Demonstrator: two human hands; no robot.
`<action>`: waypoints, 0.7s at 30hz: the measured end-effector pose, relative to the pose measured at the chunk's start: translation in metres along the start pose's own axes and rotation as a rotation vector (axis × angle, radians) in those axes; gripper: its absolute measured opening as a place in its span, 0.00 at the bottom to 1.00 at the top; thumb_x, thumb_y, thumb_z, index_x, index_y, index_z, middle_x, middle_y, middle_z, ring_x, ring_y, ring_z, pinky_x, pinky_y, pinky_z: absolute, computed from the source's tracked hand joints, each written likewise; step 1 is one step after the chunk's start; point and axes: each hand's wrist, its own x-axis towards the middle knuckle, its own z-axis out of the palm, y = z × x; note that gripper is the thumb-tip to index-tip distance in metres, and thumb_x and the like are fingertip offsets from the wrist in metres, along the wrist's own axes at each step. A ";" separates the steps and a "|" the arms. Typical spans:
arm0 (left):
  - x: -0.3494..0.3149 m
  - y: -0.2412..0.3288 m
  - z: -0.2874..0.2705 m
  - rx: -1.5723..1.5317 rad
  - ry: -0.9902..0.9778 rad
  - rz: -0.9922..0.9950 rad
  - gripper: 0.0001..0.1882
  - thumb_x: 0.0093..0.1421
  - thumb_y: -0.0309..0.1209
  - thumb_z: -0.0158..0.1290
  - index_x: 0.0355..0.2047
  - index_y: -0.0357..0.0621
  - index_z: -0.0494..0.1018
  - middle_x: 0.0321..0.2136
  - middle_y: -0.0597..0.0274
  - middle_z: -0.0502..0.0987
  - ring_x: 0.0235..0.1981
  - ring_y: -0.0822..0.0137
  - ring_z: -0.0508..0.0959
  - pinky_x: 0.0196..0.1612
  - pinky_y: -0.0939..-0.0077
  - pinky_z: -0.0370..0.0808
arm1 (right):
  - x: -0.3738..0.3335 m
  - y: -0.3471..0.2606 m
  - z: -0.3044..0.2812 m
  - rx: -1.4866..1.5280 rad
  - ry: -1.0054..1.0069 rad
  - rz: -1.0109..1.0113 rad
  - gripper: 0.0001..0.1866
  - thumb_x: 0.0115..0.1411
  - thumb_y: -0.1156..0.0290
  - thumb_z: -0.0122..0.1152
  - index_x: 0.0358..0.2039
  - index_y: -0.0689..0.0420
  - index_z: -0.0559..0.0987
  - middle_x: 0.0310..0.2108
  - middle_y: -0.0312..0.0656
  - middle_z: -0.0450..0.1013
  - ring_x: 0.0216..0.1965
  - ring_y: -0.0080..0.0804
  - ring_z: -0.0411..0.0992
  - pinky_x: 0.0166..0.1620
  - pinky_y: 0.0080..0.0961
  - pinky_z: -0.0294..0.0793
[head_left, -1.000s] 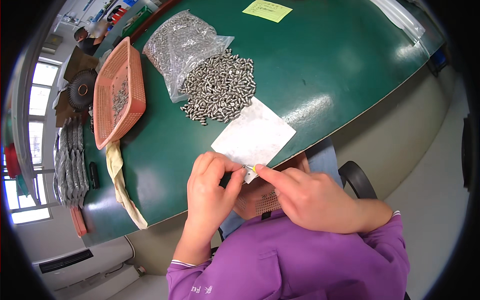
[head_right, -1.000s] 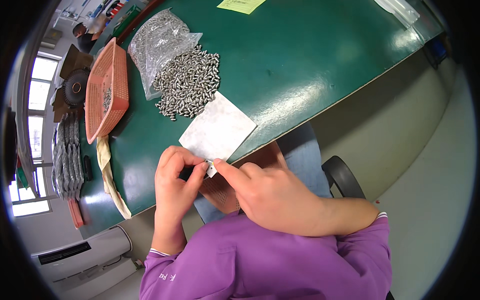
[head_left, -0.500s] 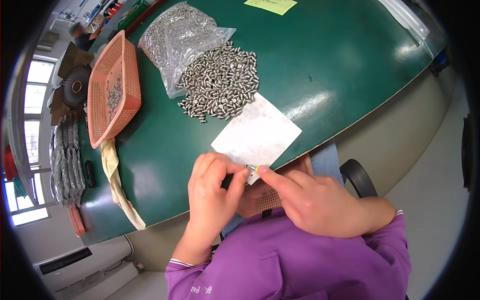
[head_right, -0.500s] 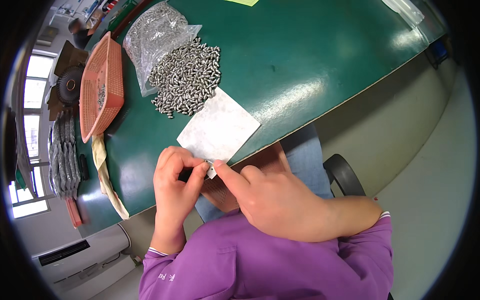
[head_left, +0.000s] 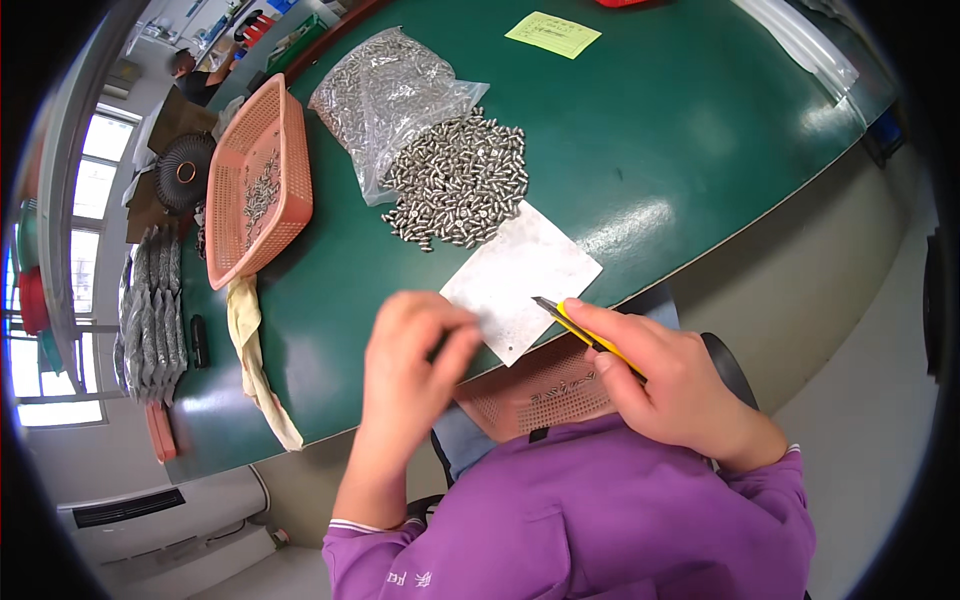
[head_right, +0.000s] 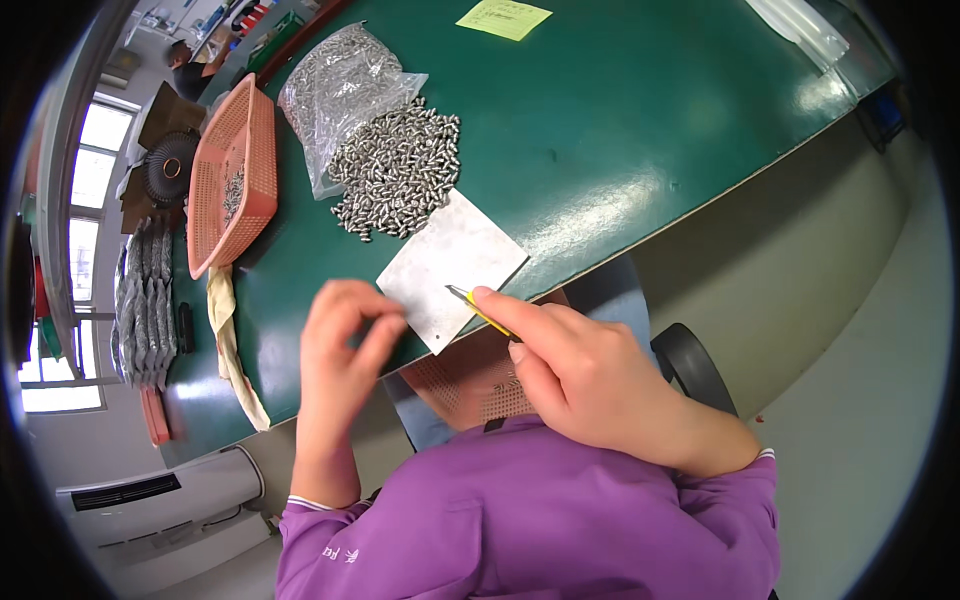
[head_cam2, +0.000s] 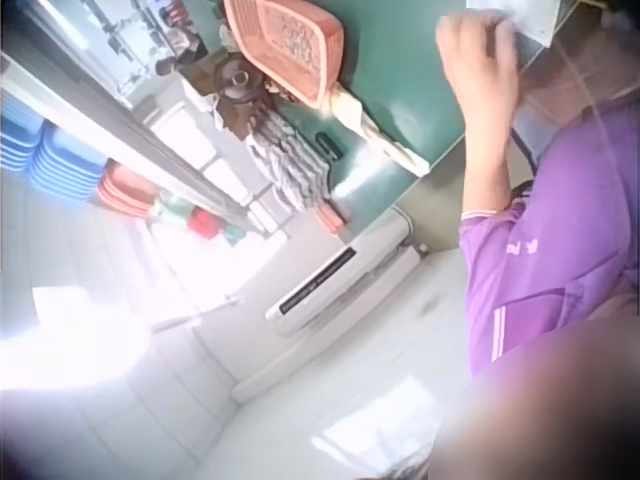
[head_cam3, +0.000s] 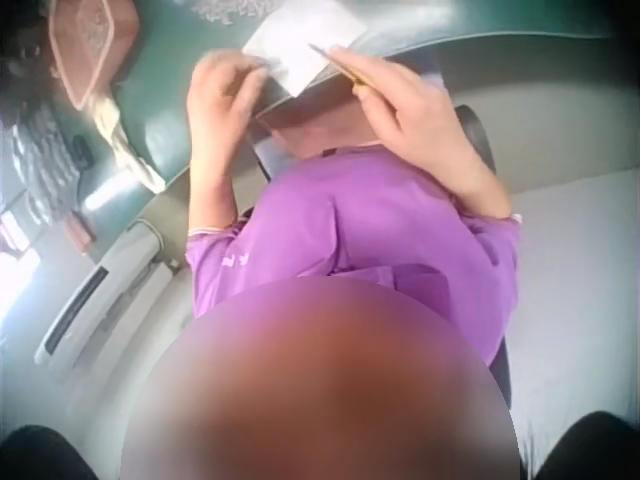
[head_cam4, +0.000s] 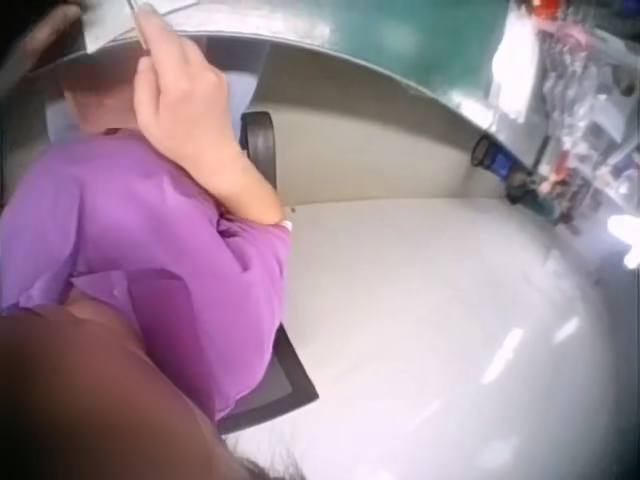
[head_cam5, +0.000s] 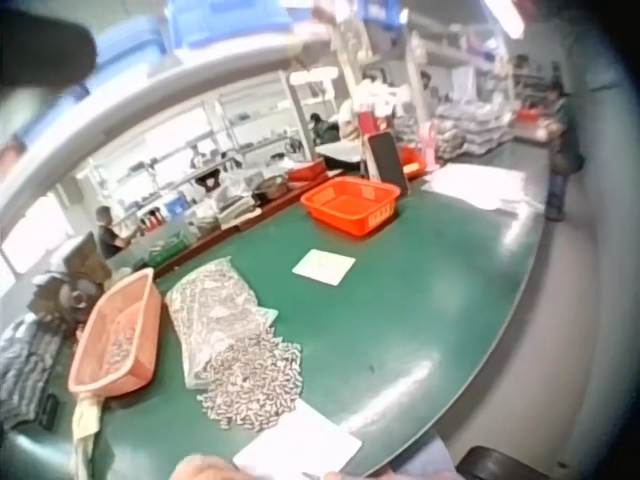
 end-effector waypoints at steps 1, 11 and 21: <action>0.011 -0.011 -0.001 0.087 0.065 -0.053 0.06 0.54 0.24 0.63 0.33 0.40 0.79 0.36 0.55 0.77 0.41 0.53 0.77 0.45 0.62 0.75 | 0.000 0.000 -0.001 -0.002 -0.004 0.012 0.27 0.61 0.78 0.57 0.62 0.53 0.74 0.35 0.44 0.78 0.29 0.41 0.77 0.31 0.34 0.78; 0.043 -0.040 0.002 0.193 0.139 -0.122 0.05 0.56 0.21 0.61 0.32 0.38 0.76 0.31 0.56 0.76 0.36 0.56 0.78 0.41 0.64 0.76 | -0.005 0.004 0.007 0.033 -0.023 -0.024 0.27 0.60 0.79 0.57 0.61 0.55 0.74 0.32 0.45 0.77 0.28 0.42 0.76 0.30 0.35 0.77; -0.005 0.010 0.015 0.052 0.018 -0.005 0.09 0.50 0.20 0.65 0.29 0.42 0.75 0.30 0.60 0.76 0.33 0.57 0.76 0.35 0.65 0.74 | 0.000 -0.006 0.014 -0.102 -0.119 -0.011 0.28 0.59 0.78 0.59 0.61 0.53 0.74 0.31 0.43 0.76 0.27 0.40 0.76 0.31 0.34 0.78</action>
